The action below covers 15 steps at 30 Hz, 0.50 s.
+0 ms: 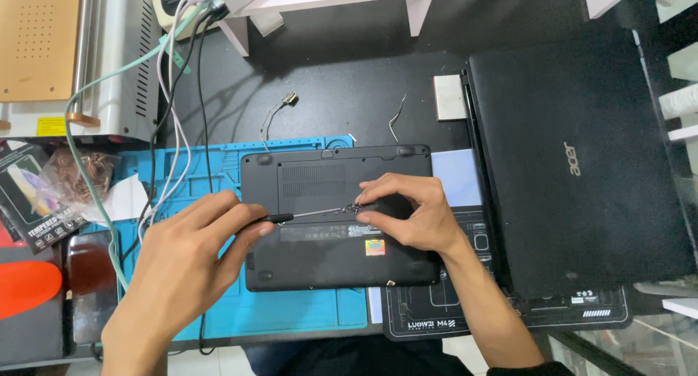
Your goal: The person aligns the bottom cover onto a disassembled laptop and secures it by inserting and tightening multiple screws with a screwdriver. The person then uses a prying tool to adjust the cover edges before continuing to tighten the remaining screws.
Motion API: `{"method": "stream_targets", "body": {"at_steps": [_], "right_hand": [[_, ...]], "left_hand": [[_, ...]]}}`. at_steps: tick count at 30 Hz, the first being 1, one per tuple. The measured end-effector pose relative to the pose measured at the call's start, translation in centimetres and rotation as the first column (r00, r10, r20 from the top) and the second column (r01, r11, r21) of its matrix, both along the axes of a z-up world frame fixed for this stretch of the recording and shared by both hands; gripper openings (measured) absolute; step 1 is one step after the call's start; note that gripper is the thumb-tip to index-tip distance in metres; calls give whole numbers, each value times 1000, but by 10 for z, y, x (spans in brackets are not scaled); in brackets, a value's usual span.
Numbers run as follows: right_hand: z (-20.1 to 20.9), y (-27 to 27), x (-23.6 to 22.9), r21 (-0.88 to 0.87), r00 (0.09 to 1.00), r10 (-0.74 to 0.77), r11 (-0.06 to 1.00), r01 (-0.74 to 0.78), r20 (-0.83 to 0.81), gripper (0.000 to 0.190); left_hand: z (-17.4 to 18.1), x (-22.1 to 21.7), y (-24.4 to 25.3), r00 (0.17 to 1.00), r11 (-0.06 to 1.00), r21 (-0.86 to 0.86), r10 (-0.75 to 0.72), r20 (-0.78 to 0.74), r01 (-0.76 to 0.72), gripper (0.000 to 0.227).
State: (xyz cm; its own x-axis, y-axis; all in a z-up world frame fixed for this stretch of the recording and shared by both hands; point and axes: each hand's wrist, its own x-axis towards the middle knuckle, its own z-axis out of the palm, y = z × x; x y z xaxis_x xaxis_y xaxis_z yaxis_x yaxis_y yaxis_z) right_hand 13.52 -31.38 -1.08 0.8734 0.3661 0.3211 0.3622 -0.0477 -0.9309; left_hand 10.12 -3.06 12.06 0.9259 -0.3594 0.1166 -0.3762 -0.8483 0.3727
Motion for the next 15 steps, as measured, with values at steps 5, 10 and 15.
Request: {"method": "stream_targets", "body": {"at_steps": [5,10,15], "right_hand": [[-1,0,0,-42,1000,-12,999,12,-4,27],[3,1,1,-26,995,14,1000,-11,94,25],[4,2,0,-47,997,0,999,4,82,22]], "left_hand": [[-1,0,-1,1000,1000,-26,-11,8,11,18],[-3,0,0,999,999,-22,-40,27,41,15],[-2,-1,-2,999,999,-22,-44,9,44,15]]}}
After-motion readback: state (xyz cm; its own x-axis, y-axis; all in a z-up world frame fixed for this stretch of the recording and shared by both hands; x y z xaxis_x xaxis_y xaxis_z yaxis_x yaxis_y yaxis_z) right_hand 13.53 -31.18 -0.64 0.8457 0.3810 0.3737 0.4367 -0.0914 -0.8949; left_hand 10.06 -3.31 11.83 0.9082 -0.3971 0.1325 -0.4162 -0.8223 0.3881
